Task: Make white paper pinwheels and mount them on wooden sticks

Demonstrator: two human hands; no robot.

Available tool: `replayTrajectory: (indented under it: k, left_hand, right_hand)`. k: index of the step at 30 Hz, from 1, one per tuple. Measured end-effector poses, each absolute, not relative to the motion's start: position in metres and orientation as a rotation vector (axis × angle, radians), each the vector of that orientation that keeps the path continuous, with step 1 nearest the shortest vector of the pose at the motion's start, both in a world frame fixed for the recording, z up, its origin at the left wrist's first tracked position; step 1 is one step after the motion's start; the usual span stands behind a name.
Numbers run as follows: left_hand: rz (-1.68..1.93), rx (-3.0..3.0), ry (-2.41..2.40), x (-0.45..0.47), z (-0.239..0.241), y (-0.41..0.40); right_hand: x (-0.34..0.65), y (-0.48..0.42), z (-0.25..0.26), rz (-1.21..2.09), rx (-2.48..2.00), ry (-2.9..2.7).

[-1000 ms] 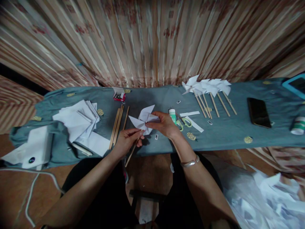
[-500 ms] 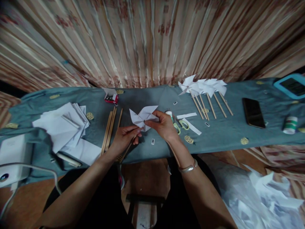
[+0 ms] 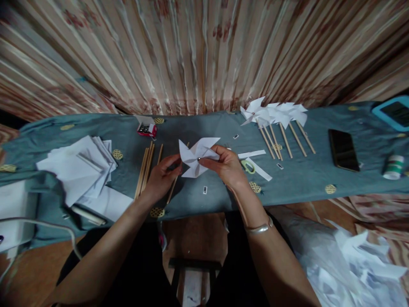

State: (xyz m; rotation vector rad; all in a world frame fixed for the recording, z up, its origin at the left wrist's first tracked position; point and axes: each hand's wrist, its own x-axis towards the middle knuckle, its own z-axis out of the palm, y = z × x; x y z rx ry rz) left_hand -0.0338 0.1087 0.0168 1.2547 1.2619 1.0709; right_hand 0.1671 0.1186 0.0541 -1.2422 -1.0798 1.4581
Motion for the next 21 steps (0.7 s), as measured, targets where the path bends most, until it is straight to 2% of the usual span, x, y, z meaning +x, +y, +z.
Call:
replayTrajectory:
  k: [4, 9, 21]
  left_hand:
    - [1.172, 1.335, 1.185, -0.035, 0.022, 0.104]
    - [1.149, 1.101, 1.015, -0.029, 0.028, 0.096]
    - [1.163, 0.767, 1.080, -0.025, 0.030, 0.095]
  right_hand:
    - [0.159, 0.116, 0.049, 1.504, -1.260, -1.099]
    - [0.148, 0.115, 0.045, 1.491, -1.255, -1.090]
    - [0.132, 0.113, 0.042, 1.460, -1.245, -1.187]
